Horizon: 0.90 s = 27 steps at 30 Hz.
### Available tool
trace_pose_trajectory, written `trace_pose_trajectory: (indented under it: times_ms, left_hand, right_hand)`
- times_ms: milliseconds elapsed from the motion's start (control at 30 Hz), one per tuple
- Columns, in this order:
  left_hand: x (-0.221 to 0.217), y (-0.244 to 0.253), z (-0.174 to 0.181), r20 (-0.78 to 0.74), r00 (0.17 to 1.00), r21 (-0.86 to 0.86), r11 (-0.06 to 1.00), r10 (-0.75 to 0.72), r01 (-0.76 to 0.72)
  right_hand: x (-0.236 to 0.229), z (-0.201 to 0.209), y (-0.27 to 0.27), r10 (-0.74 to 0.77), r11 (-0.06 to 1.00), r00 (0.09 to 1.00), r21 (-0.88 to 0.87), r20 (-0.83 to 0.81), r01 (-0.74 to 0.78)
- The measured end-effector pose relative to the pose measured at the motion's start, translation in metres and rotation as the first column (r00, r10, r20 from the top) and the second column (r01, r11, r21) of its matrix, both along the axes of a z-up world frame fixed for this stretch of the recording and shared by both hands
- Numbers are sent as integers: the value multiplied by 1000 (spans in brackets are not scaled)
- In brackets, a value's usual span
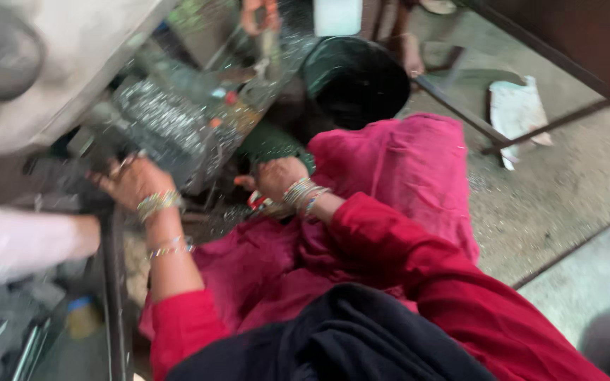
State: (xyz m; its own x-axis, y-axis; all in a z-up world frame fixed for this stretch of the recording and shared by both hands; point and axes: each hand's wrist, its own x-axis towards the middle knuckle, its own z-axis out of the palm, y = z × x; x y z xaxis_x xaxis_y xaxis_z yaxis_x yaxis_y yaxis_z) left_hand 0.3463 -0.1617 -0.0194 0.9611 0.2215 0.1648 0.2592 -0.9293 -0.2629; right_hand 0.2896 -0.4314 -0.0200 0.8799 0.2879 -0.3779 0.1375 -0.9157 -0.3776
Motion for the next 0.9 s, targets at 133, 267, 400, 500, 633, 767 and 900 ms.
trace_pose_trajectory:
  times_ms: [133,267,400,500,633,767,900]
  left_hand:
    - [8,13,-11,177,984,22,999,26,-31]
    - [36,28,-35,170,985,-95,995,28,-12]
    - [26,22,-43,137,990,-163,987,34,-12]
    - [36,18,-24,174,985,-177,984,2,30]
    - [16,16,-16,69,998,-83,997,-6,12]
    - [23,13,-17,69,998,-48,999,1,2]
    - [31,13,-11,11,1000,-54,998,29,-29]
  right_hand:
    - [-7,28,4,329,942,902,-158,278,-295]
    - [-9,17,-9,188,972,944,-187,271,-140]
    - [-19,-2,-11,123,987,957,-132,261,-91]
    - [-12,12,-5,89,996,958,-51,271,-78]
    - [-7,29,4,93,993,975,-93,203,-75]
    - [1,11,-11,38,999,992,8,121,-39]
    - [-9,-7,-10,42,996,982,-81,186,-27]
